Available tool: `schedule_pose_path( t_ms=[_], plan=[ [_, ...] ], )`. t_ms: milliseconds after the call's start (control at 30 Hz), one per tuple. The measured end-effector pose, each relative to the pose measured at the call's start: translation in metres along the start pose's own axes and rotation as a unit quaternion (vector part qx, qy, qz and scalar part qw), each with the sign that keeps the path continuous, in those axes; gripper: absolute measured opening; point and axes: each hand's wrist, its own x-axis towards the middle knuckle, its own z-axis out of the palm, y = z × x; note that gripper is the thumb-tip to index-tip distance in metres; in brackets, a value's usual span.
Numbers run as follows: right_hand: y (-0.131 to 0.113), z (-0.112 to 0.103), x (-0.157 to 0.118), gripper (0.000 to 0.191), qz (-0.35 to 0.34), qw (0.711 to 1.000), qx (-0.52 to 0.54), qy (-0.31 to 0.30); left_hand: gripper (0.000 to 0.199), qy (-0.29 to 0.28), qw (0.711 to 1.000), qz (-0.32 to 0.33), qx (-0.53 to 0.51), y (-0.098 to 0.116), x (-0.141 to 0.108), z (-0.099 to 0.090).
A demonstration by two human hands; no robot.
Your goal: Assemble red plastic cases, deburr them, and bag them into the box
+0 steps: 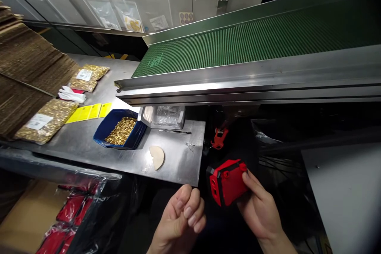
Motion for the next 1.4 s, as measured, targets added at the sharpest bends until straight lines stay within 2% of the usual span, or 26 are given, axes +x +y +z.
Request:
schedule_pose_path(
  t_ms=[133,233,300,400,467,533,600,667,767,867,1000,1167,1400],
  plan=[
    [0.001,0.004,-0.001,0.042,0.02,1.0,0.012,0.009,0.035,0.038,0.998,0.014,0.039,0.004,0.002,-0.004],
    [0.004,0.009,0.0,0.034,0.073,0.997,0.036,0.006,0.026,0.073,0.983,0.036,0.161,0.012,0.003,-0.014],
    [0.008,0.013,0.002,0.026,0.144,0.988,0.058,-0.002,0.028,0.091,0.948,0.064,0.299,0.018,0.003,-0.022],
    [0.017,0.019,0.004,0.028,0.238,0.967,0.089,-0.017,0.084,0.09,0.857,0.08,0.501,0.021,0.0,-0.03],
    [0.027,0.022,0.003,0.032,0.271,0.957,0.096,-0.03,0.112,0.07,0.804,0.066,0.586,0.019,-0.001,-0.031],
    [0.038,0.024,0.002,0.037,0.298,0.949,0.086,-0.053,0.117,0.047,0.774,0.063,0.628,0.013,-0.001,-0.029],
    [0.048,0.026,-0.001,0.042,0.3,0.949,0.051,-0.083,0.107,0.044,0.765,0.075,0.639,0.007,0.0,-0.027],
    [0.055,0.024,-0.002,0.046,0.252,0.962,-0.021,-0.103,0.098,0.064,0.76,0.091,0.64,0.005,0.001,-0.027],
    [0.057,0.014,0.0,0.054,0.122,0.968,-0.197,-0.099,0.094,0.093,0.737,0.105,0.661,0.007,0.002,-0.028],
    [0.049,0.002,0.003,0.056,-0.015,0.925,-0.373,-0.073,0.091,0.097,0.713,0.105,0.686,0.012,0.002,-0.03],
    [0.031,0.001,0.004,0.042,-0.143,0.865,-0.472,-0.096,0.086,0.091,0.704,0.113,0.695,0.014,-0.001,-0.034],
    [0.015,0.019,-0.004,0.025,-0.201,0.827,-0.507,-0.134,0.09,0.066,0.704,0.13,0.695,0.012,-0.005,-0.039],
    [0.01,0.026,-0.019,0.018,-0.206,0.804,-0.533,-0.164,0.089,0.053,0.689,0.129,0.711,0.015,-0.007,-0.036]
  ],
)
